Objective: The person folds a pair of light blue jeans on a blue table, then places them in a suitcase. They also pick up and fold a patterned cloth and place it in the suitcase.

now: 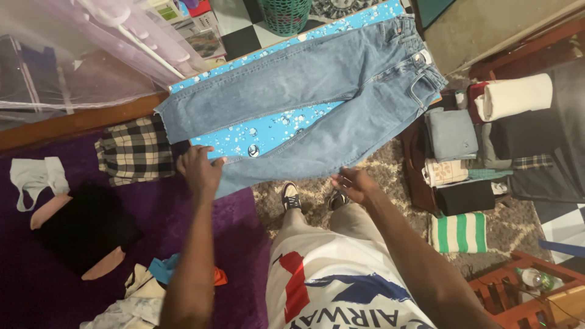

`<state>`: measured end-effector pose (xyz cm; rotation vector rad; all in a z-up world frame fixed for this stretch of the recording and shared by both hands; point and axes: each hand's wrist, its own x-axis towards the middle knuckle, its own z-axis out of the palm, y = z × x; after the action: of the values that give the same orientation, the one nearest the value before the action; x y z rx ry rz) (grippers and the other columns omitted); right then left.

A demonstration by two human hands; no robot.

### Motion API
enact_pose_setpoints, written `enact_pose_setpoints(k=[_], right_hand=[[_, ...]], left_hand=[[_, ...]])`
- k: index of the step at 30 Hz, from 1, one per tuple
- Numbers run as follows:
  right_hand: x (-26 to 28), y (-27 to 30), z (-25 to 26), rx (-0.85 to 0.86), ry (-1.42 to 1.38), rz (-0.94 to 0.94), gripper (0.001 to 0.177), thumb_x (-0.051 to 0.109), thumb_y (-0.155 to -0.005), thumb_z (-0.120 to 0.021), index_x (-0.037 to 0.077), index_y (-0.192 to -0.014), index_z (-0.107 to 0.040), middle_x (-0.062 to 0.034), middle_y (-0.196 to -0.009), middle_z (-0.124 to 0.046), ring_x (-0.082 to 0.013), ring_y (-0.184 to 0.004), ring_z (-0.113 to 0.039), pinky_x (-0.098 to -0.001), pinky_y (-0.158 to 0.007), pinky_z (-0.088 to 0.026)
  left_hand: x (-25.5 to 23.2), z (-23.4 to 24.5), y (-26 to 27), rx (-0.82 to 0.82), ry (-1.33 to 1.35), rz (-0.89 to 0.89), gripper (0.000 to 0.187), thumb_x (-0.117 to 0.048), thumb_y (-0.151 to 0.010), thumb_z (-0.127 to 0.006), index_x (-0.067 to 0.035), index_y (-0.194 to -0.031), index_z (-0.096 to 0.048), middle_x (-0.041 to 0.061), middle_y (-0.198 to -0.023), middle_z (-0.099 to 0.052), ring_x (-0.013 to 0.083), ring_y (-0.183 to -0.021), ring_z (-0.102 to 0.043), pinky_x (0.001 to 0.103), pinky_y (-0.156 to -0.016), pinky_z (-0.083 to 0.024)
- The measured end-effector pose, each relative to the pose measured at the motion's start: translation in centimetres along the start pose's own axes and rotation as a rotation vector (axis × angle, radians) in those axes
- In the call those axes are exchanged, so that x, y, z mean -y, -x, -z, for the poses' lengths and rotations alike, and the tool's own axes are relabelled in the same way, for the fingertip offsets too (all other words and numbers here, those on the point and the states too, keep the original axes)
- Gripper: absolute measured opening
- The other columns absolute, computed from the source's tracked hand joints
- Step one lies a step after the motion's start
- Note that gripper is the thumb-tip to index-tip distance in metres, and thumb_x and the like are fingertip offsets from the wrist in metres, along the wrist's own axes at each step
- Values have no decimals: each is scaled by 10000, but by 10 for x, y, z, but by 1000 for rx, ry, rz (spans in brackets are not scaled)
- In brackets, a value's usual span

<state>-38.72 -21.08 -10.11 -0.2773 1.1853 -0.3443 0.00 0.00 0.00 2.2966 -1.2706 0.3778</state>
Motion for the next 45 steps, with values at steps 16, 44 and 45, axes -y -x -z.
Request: enact_pose_setpoints(k=[16, 44, 45], right_hand=[[94, -63, 80, -78, -228, 12, 249, 266, -1007, -642, 50, -1119, -592, -116, -1077, -565, -278, -1015, -552, -481, -994, -505], [313, -59, 138, 62, -47, 300, 77, 37, -878, -648, 61, -885, -576, -37, -753, -551, -159, -641, -557, -291, -581, -481], [312, -52, 144, 58, -83, 243, 90, 48, -886, -661, 67, -882, -573, -29, -752, -553, -154, -643, -565, -280, -588, -495]], left_hand=[[-149, -152, 145, 245, 1983, 1790, 631, -476, -866, -814, -48, -1243, -544, 102, -1222, -575, 313, -1256, -593, 534, -1114, -487], [-107, -36, 161, -1114, 1894, 1115, 329, -384, -985, -695, -102, -1148, -649, 81, -1113, -694, 306, -1088, -681, 491, -975, -543], [-116, -26, 159, -1120, 1903, 1069, 349, -384, -970, -677, -83, -1146, -660, 89, -1109, -709, 308, -1085, -692, 488, -981, -551]])
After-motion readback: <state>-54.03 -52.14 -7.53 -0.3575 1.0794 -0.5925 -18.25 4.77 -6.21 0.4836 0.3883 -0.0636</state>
